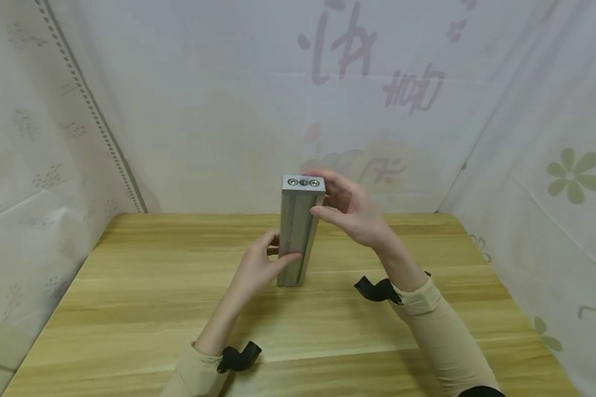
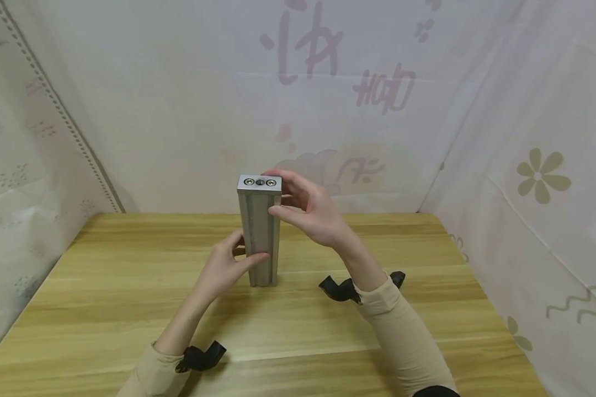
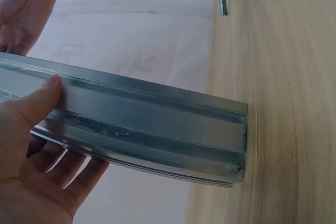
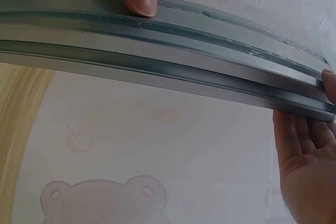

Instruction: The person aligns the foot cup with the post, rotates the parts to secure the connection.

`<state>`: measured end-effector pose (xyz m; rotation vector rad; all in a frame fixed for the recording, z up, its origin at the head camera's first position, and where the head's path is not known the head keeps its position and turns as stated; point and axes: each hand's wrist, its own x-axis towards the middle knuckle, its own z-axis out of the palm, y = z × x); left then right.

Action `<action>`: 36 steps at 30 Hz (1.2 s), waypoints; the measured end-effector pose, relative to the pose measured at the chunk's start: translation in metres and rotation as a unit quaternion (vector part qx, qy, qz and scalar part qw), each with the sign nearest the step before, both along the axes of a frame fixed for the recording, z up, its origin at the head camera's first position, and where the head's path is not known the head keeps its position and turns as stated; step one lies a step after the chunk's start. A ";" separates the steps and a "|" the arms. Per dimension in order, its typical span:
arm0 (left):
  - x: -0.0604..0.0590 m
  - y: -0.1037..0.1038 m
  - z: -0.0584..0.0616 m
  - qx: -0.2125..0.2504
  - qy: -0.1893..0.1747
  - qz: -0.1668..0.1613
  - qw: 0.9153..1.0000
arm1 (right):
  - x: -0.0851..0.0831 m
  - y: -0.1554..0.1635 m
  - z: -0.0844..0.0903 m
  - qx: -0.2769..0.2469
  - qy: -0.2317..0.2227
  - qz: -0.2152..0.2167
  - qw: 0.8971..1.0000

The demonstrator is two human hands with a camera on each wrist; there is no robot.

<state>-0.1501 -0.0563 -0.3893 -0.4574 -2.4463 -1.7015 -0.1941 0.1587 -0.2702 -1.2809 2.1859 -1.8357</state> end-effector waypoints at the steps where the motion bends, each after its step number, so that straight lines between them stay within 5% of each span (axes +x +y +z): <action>1: 0.000 0.000 0.000 0.002 -0.002 -0.002 1.000 | 0.001 0.000 0.000 0.001 0.000 -0.001 1.000; 13: -0.004 -0.002 0.001 0.016 -0.017 -0.012 1.000 | 0.006 0.006 0.002 -0.028 -0.006 0.000 1.000; 22: 0.001 -0.012 0.003 -0.007 -0.027 -0.002 1.000 | 0.013 0.058 -0.001 -0.086 0.002 -0.084 0.993; 36: 0.003 -0.023 0.025 0.039 0.021 -0.021 0.999 | 0.028 0.119 -0.030 -0.001 0.007 -0.201 0.980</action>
